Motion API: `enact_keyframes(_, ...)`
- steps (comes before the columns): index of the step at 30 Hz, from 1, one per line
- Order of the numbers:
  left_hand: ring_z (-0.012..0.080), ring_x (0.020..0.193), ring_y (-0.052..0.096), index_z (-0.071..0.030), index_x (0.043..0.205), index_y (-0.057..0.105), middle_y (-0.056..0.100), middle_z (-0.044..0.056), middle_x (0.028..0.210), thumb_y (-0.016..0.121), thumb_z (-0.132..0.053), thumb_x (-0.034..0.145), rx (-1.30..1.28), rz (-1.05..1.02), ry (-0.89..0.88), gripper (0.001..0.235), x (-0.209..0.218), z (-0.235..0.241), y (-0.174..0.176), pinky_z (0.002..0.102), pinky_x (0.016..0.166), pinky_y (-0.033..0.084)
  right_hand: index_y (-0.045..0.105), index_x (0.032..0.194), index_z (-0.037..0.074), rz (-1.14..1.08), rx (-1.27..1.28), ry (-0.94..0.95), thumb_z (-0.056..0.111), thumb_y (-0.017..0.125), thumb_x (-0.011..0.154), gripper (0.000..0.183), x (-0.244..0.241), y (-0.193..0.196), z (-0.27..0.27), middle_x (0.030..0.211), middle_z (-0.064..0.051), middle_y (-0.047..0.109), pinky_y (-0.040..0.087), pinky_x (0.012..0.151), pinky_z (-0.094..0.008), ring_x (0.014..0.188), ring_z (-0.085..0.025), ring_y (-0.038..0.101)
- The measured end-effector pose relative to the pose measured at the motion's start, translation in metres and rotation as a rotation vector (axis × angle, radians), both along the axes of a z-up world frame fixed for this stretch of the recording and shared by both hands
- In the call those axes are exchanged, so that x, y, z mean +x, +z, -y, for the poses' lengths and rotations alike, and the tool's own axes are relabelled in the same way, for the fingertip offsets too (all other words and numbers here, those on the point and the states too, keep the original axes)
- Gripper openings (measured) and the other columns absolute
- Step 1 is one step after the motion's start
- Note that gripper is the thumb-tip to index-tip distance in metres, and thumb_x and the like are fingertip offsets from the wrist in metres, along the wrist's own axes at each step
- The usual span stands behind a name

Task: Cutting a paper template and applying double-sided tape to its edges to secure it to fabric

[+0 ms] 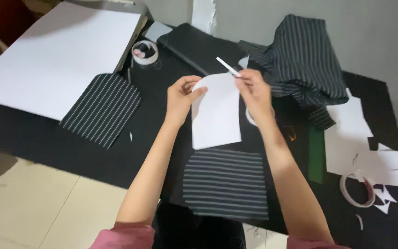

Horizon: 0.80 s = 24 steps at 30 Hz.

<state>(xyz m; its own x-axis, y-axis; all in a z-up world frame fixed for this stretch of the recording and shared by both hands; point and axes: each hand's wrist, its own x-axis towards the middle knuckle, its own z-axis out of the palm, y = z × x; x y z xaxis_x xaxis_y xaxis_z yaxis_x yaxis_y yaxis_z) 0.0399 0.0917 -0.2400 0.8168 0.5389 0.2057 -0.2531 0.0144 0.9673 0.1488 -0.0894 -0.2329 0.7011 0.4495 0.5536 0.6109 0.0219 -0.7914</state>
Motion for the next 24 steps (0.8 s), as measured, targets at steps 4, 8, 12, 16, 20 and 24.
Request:
enact_keyframes(4,0.0009,0.068,0.059,-0.01,0.097,0.072,0.073,0.004,0.079,0.077,-0.012,0.077,0.026,0.141,-0.114,0.02,-0.023,0.031,0.099,0.019,0.064,0.055,0.057,0.095,-0.004,0.069,0.085,0.121,0.012,0.05,0.097,0.016,-0.045,0.111,0.04,0.128,-0.024,0.049,0.045,0.097,-0.041,0.118,-0.035,0.056)
enact_keyframes(8,0.0019,0.073,0.058,-0.01,0.097,0.072,0.072,0.004,0.081,0.073,-0.01,0.079,0.129,0.221,-0.247,0.018,-0.019,0.058,0.14,0.022,0.067,0.055,0.057,0.085,-0.004,0.096,-0.009,-0.029,0.007,0.061,0.091,0.013,-0.074,0.156,0.071,0.119,-0.022,0.058,0.05,0.092,-0.038,0.109,-0.032,0.063)
enact_keyframes(12,0.0056,0.07,0.058,-0.006,0.101,0.071,0.072,0.007,0.077,0.073,-0.011,0.077,0.131,0.122,-0.323,0.024,-0.027,0.081,0.162,0.022,0.061,0.055,0.062,0.082,-0.004,0.161,0.026,-0.177,0.006,0.065,0.089,0.012,-0.08,0.159,0.09,0.096,-0.02,0.065,0.05,0.086,-0.036,0.097,-0.028,0.064)
enact_keyframes(16,0.0102,0.065,0.061,-0.003,0.098,0.073,0.073,0.013,0.073,0.074,-0.01,0.075,0.177,0.044,-0.34,0.024,-0.03,0.087,0.164,0.026,0.056,0.055,0.057,0.076,-0.009,0.229,0.122,-0.208,0.004,0.064,0.087,0.018,-0.084,0.149,0.108,0.091,-0.025,0.06,0.047,0.087,-0.04,0.098,-0.036,0.061)
enact_keyframes(20,0.0062,0.068,0.065,-0.01,0.092,0.073,0.074,0.0,0.084,0.07,-0.017,0.078,0.218,-0.038,-0.456,0.016,-0.022,0.082,0.164,0.018,0.053,0.049,0.053,0.079,0.002,0.249,-0.069,-0.127,0.008,0.056,0.089,0.013,-0.101,0.17,0.097,0.122,-0.019,0.057,0.042,0.098,-0.039,0.104,-0.029,0.053)
enact_keyframes(24,0.005,0.068,0.065,-0.009,0.094,0.074,0.075,0.001,0.081,0.072,-0.015,0.076,0.16,-0.131,-0.504,0.02,-0.021,0.082,0.161,0.017,0.053,0.049,0.057,0.08,-0.003,0.153,-0.087,-0.156,0.002,0.059,0.088,0.009,-0.092,0.163,0.095,0.106,-0.023,0.063,0.049,0.091,-0.035,0.104,-0.03,0.063)
